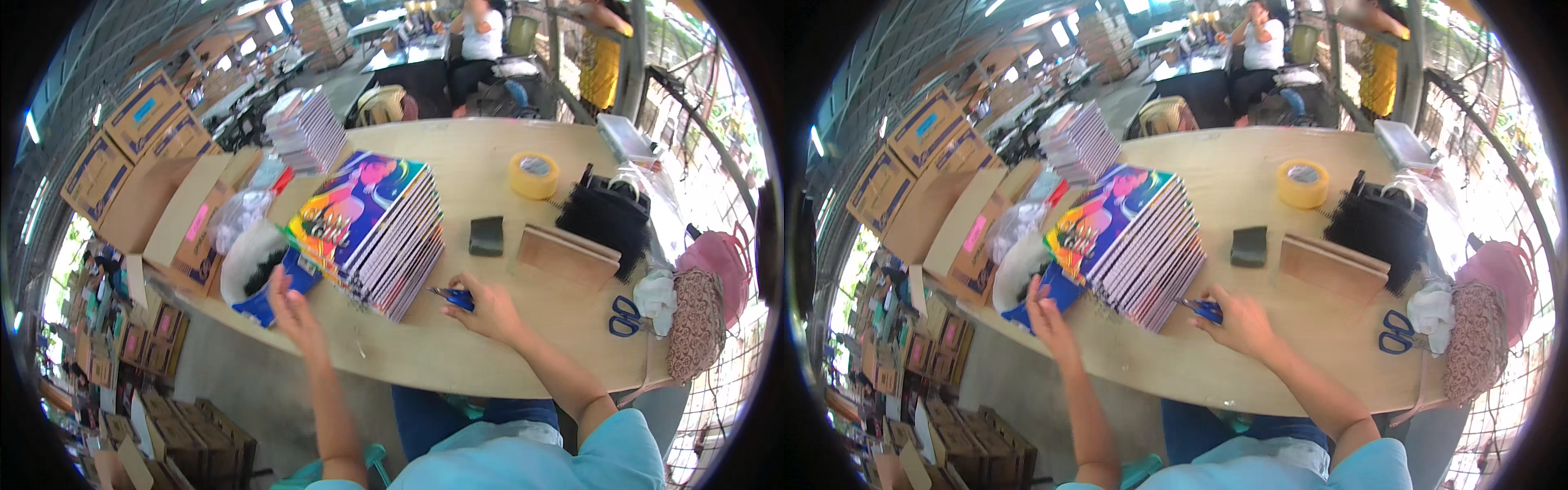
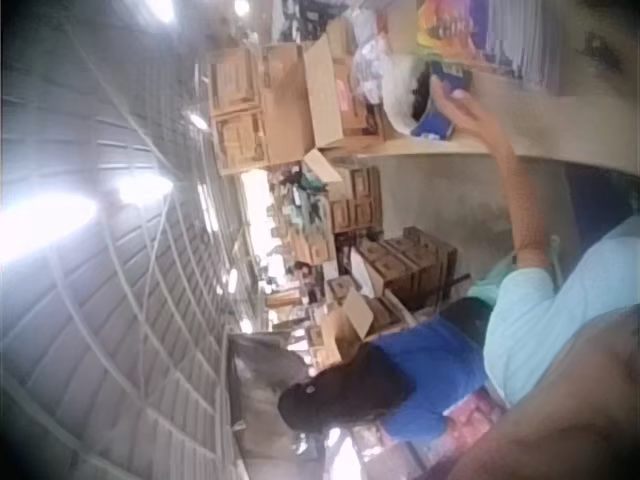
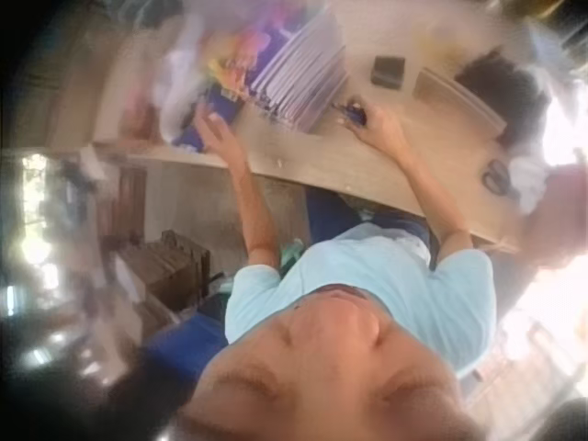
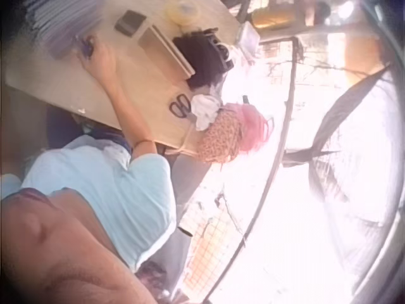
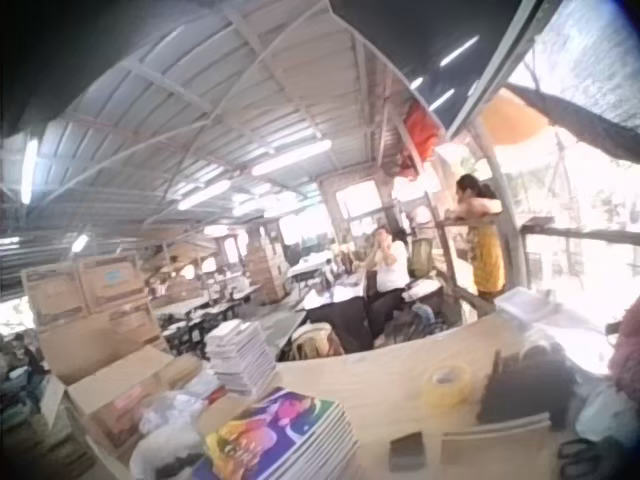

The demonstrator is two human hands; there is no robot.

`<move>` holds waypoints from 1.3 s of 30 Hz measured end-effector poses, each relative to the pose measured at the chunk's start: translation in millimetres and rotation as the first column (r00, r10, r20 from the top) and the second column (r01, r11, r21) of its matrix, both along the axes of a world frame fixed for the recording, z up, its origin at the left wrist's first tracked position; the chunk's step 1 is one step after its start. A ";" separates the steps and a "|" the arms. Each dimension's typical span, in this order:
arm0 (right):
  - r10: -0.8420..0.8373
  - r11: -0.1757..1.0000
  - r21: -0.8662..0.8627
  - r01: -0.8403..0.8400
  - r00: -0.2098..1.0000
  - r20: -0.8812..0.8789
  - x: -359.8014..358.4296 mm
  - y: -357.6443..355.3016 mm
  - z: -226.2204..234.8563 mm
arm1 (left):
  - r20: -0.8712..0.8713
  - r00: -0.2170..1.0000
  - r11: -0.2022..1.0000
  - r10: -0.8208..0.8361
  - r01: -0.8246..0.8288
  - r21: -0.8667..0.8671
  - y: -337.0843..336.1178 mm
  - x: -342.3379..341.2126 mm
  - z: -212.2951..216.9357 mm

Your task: The person assembles spiral-bound notebooks by inserting metal coils into the punched holes of the covers and pages. They use a wooden jig to hold the notebook steady and a pair of pliers to bend and secure the ends of the coils. The person works through a stack of notebooks, repeating the process for each one.

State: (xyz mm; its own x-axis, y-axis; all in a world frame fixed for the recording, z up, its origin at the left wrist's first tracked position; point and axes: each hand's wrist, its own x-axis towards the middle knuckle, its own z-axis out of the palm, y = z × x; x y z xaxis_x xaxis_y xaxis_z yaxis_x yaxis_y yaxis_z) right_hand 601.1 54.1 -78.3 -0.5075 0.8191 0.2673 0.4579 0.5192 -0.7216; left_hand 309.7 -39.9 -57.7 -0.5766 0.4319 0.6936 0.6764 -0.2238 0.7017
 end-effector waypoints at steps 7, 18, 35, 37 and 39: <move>-0.001 0.933 0.354 -0.071 0.980 0.198 -35.5 -9.2 -6.9 | 0.615 0.767 0.983 -0.185 0.137 0.124 -18.1 85.6 -61.4; -0.072 0.904 0.426 0.017 0.991 0.115 -58.1 -16.4 0.8 | 0.321 0.944 0.993 -0.076 0.103 -0.066 -6.5 90.9 -34.4; -0.072 0.906 0.423 0.008 0.988 0.135 -63.8 -18.9 3.0 | 0.345 0.934 0.995 -0.093 0.097 0.007 -4.0 92.2 -39.3; -0.056 0.911 0.413 -0.011 0.987 0.149 -64.2 -17.0 0.5 | 0.343 0.934 0.994 -0.102 0.105 0.011 -4.1 91.0 -41.2; 0.006 0.950 0.303 -0.070 0.978 0.210 -65.0 -12.1 3.8 | 0.345 0.932 0.994 -0.107 0.107 0.019 -3.6 90.2 -42.3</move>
State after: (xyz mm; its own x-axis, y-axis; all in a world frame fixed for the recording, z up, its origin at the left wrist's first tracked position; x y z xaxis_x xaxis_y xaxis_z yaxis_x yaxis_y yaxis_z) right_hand 536.1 42.0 -74.5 -0.6068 0.6926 0.3900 0.5539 0.7204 -0.4174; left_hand 399.9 -43.4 -100.0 -0.7308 0.5042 0.4602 0.3647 -0.2815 0.8876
